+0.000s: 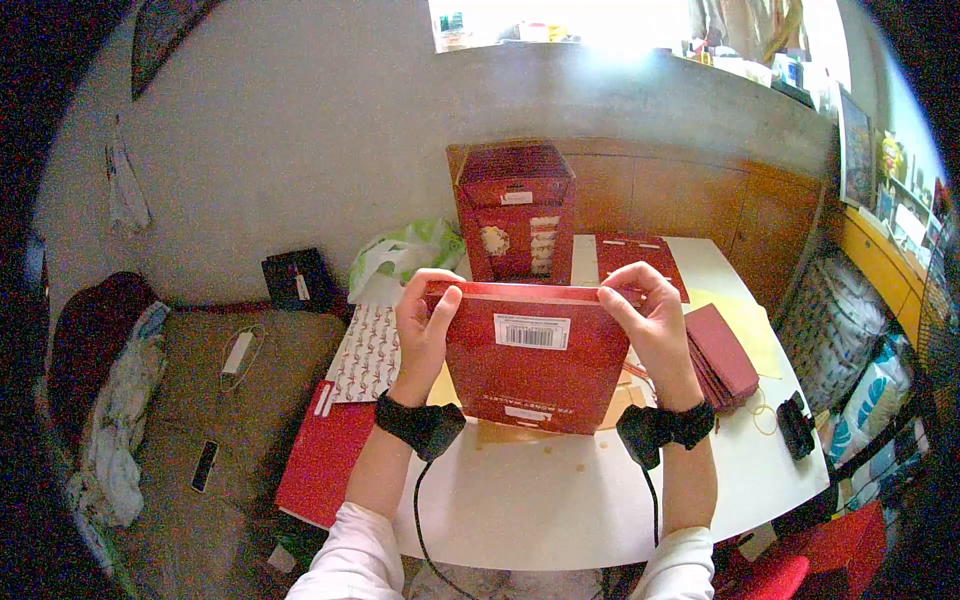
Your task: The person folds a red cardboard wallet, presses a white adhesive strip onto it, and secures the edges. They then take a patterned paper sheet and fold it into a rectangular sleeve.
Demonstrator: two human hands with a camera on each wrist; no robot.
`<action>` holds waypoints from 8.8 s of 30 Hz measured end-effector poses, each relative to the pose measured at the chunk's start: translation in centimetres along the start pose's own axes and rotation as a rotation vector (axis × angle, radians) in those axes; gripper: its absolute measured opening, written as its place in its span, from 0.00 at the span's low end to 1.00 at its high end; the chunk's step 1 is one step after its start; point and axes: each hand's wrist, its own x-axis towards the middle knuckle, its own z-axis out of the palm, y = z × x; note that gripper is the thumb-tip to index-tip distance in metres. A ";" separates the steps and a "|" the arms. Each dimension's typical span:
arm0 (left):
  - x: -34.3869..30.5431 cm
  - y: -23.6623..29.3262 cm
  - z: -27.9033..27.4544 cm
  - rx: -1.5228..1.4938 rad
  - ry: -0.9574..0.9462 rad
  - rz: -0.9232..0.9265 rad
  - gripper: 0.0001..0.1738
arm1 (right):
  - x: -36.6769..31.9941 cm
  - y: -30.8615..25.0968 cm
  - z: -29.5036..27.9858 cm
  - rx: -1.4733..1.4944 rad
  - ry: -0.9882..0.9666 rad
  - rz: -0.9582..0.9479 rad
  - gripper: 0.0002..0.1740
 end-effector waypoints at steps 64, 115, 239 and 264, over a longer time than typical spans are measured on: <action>0.4 0.3 0.4 0.148 0.006 0.066 0.03 | 0.5 -0.7 0.4 -0.304 -0.043 -0.316 0.01; 1.2 -0.5 -1.7 0.040 -0.192 0.057 0.07 | -0.3 -2.2 0.3 -0.620 -0.021 -0.421 0.07; 1.5 -2.5 0.4 0.084 -0.115 0.236 0.06 | 1.9 4.8 -0.7 0.276 -0.038 -0.279 0.07; 2.1 -1.4 -0.9 0.093 -0.131 0.303 0.05 | 1.6 3.9 -0.1 0.094 0.009 -0.348 0.06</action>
